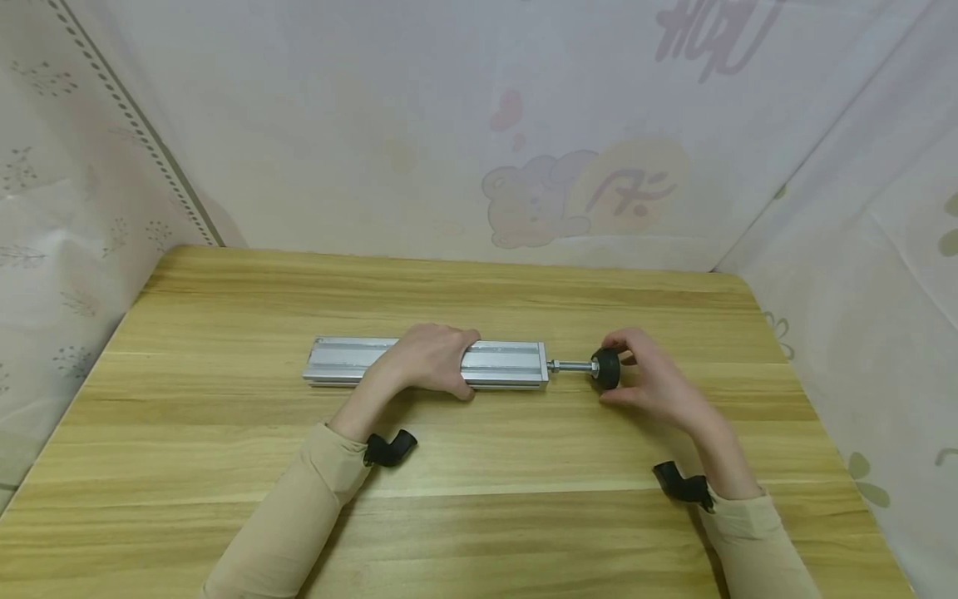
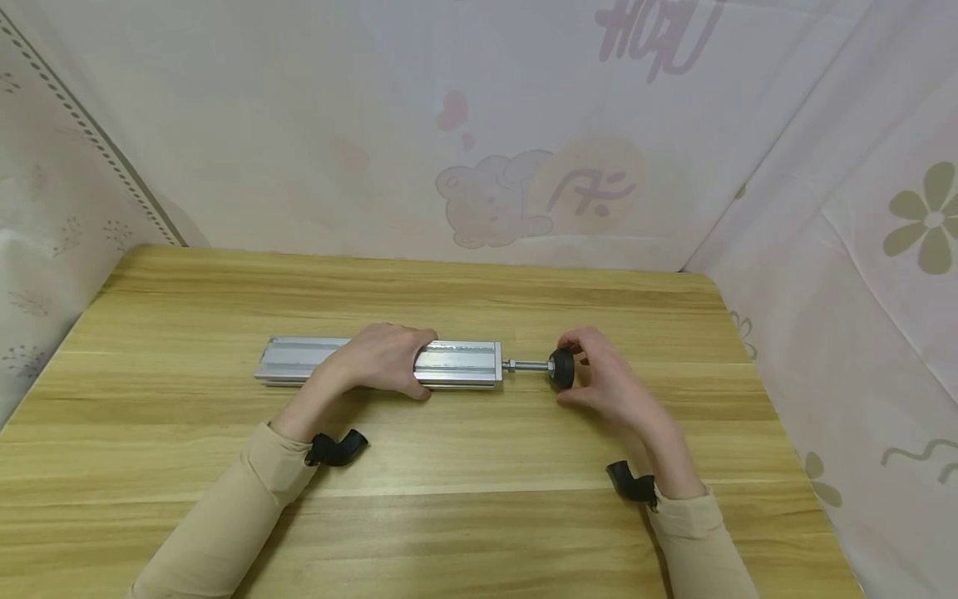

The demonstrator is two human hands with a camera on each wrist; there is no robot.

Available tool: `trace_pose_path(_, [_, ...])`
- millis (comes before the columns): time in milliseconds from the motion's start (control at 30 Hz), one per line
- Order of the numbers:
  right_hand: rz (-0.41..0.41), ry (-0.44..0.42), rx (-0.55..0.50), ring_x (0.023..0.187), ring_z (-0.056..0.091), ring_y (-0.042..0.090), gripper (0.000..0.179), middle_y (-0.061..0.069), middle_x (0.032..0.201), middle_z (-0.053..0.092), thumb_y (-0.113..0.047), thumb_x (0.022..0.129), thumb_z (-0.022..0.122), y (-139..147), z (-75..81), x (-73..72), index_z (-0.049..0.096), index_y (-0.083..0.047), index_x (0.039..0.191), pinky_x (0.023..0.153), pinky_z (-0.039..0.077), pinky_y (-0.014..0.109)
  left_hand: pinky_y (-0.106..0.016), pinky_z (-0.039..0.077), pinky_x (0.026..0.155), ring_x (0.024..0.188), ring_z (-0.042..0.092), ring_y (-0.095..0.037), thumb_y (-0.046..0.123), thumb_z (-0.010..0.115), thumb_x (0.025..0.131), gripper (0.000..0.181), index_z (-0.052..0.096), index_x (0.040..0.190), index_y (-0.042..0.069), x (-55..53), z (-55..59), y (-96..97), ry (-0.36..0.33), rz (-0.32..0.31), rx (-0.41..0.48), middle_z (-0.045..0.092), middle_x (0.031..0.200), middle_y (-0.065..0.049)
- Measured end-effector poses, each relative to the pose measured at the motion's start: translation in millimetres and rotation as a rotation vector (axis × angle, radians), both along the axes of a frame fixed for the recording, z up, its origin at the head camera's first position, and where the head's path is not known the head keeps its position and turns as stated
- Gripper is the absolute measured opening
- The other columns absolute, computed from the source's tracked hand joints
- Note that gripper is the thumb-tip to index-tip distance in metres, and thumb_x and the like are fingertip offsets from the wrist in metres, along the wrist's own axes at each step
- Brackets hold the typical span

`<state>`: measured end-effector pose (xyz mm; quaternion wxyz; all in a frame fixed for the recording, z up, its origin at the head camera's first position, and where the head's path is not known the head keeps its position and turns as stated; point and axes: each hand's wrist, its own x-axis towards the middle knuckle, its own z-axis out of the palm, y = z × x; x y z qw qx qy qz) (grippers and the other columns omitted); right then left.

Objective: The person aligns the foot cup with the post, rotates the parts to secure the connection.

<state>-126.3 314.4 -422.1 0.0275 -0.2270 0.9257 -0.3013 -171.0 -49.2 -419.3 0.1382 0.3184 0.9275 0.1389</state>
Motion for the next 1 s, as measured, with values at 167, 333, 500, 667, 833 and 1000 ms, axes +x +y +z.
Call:
trace_pose_path(167, [-0.018,-0.026,-0.007,0.115,0.062,0.033,0.071,0.015,0.124,0.062,-0.004,0.073,0.09,2.3,0.8,1.0,0.049,-0.004,0.13,0.097,0.053,0.052,-0.036,0.049,0.07,0.075,0.056,-0.015,0.044,0.081,0.067,0.051,0.058,0.104,0.019,-0.2,0.2,0.3,-0.004,-0.001,0.001,0.064,0.083,0.006])
trace_pose_path(333, [-0.023,-0.121,-0.011,0.111,0.064,0.03,0.058,0.014,0.127,0.065,-0.014,0.088,0.08,9.4,5.8,3.4,0.05,-0.007,0.138,0.093,0.054,0.045,-0.036,0.049,0.069,0.076,0.057,-0.016,0.044,0.081,0.067,0.051,0.058,0.105,0.019,-0.2,0.5,0.4,-0.005,0.004,0.002,0.065,0.084,0.006])
trace_pose_path(500, [0.004,-0.208,0.034,0.111,0.065,0.026,0.054,0.016,0.134,0.063,-0.026,0.104,0.058,11.7,8.7,3.2,0.044,-0.007,0.152,0.089,0.055,0.036,-0.035,0.049,0.067,0.076,0.058,-0.015,0.045,0.082,0.067,0.051,0.058,0.104,0.019,0.2,0.4,0.1,0.0,0.004,-0.003,0.066,0.085,0.006])
trace_pose_path(667, [0.006,-0.246,0.055,0.139,0.053,0.035,0.057,0.02,0.154,0.051,-0.034,0.11,0.045,11.4,8.2,1.8,0.036,-0.007,0.159,0.109,0.044,0.055,-0.035,0.048,0.066,0.074,0.057,-0.015,0.045,0.081,0.066,0.05,0.058,0.103,0.019,0.3,-0.1,0.1,0.003,0.007,-0.002,0.066,0.084,0.006])
trace_pose_path(833, [0.003,-0.253,0.052,0.142,0.049,0.034,0.059,0.019,0.16,0.044,-0.036,0.11,0.042,12.4,7.1,1.9,0.032,-0.007,0.16,0.109,0.043,0.055,-0.034,0.046,0.064,0.073,0.055,-0.015,0.044,0.082,0.066,0.049,0.057,0.101,0.019,0.1,-0.1,0.3,0.0,0.006,0.001,0.064,0.081,0.006])
trace_pose_path(1000, [-0.025,-0.256,0.029,0.123,0.06,0.028,0.067,0.012,0.153,0.052,-0.039,0.103,0.059,11.7,9.4,4.9,0.032,-0.016,0.161,0.097,0.051,0.048,-0.034,0.046,0.064,0.072,0.055,-0.015,0.044,0.082,0.067,0.049,0.057,0.101,0.019,0.1,-0.2,0.5,-0.002,0.003,0.003,0.063,0.081,0.006])
